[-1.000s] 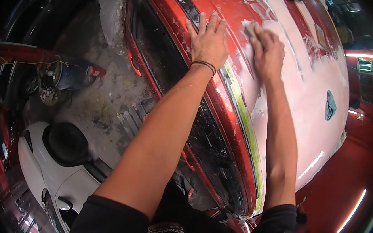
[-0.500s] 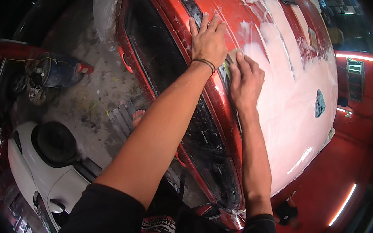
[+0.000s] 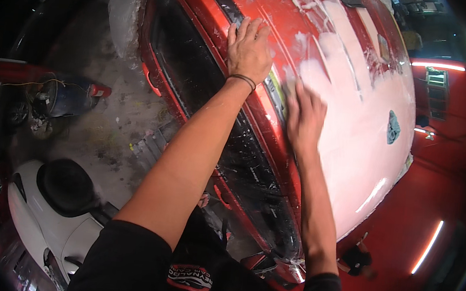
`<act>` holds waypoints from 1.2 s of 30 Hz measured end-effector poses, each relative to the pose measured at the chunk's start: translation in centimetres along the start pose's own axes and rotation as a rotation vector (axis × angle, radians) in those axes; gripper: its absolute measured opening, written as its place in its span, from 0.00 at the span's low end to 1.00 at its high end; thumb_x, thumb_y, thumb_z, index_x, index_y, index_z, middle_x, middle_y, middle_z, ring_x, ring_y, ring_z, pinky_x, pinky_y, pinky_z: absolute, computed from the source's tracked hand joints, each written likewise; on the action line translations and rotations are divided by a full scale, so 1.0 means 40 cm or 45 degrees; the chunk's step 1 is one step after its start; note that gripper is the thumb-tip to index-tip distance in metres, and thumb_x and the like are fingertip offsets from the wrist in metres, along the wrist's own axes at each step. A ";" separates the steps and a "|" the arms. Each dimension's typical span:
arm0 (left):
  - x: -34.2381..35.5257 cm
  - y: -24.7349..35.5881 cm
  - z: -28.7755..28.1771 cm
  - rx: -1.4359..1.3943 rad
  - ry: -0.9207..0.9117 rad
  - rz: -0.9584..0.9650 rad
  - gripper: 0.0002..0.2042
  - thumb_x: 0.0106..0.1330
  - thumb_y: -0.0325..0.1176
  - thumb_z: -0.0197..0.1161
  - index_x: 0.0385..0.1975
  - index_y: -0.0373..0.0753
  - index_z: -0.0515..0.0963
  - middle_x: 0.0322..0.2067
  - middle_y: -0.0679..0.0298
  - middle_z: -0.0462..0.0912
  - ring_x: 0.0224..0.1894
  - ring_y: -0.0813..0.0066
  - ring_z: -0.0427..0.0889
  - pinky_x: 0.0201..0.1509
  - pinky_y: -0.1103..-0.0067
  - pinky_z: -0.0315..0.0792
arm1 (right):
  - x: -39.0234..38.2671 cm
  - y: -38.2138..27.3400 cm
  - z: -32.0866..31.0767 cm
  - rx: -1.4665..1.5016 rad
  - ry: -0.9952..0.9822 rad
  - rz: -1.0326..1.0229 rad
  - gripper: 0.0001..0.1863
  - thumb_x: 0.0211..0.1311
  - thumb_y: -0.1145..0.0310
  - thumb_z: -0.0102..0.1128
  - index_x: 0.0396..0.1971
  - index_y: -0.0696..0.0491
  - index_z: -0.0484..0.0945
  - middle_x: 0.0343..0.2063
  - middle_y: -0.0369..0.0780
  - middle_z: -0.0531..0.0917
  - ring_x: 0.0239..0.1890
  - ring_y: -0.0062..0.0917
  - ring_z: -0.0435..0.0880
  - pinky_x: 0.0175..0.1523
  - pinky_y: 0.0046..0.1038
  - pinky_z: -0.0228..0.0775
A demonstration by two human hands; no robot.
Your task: The person sands the roof of a red car using a sanding block, then wipes the surface with a cloth dipped in a bucket of water.
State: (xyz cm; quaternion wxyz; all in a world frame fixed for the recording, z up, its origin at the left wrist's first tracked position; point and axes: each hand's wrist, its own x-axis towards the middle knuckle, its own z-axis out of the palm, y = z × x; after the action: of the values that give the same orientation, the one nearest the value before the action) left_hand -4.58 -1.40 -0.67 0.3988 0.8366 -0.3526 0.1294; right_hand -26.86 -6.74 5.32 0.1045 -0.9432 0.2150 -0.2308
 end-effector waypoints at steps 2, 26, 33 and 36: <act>-0.002 0.009 -0.004 0.022 -0.032 0.012 0.22 0.75 0.33 0.62 0.68 0.42 0.82 0.74 0.57 0.80 0.81 0.52 0.69 0.88 0.49 0.51 | 0.097 -0.010 0.069 -0.045 0.057 -0.001 0.21 0.77 0.63 0.70 0.66 0.51 0.87 0.59 0.45 0.88 0.57 0.47 0.81 0.68 0.47 0.71; 0.021 0.045 0.014 0.359 -0.243 -0.076 0.28 0.77 0.44 0.61 0.72 0.34 0.75 0.78 0.48 0.71 0.84 0.42 0.61 0.87 0.38 0.48 | -0.214 0.045 -0.061 -0.023 -0.033 0.244 0.24 0.74 0.60 0.74 0.67 0.42 0.86 0.66 0.42 0.84 0.63 0.48 0.79 0.71 0.50 0.70; 0.044 0.166 0.092 0.559 -0.427 -0.070 0.46 0.81 0.62 0.52 0.88 0.34 0.55 0.88 0.39 0.50 0.91 0.35 0.42 0.89 0.35 0.35 | -0.268 0.222 -0.162 -0.147 -0.029 0.231 0.25 0.76 0.60 0.73 0.70 0.42 0.85 0.68 0.45 0.82 0.63 0.48 0.78 0.71 0.50 0.69; 0.092 0.136 0.151 0.503 -0.322 0.079 0.46 0.80 0.65 0.52 0.88 0.37 0.56 0.87 0.37 0.52 0.90 0.33 0.46 0.88 0.33 0.39 | -0.108 0.400 -0.161 -0.290 0.083 0.307 0.23 0.79 0.58 0.68 0.69 0.43 0.86 0.66 0.47 0.84 0.63 0.49 0.80 0.72 0.49 0.69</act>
State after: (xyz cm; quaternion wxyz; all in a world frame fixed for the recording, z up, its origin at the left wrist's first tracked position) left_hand -6.11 -10.13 0.37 0.1757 0.8967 -0.3932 0.1023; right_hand -39.12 -19.57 4.49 0.0167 -0.9083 0.3548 -0.2212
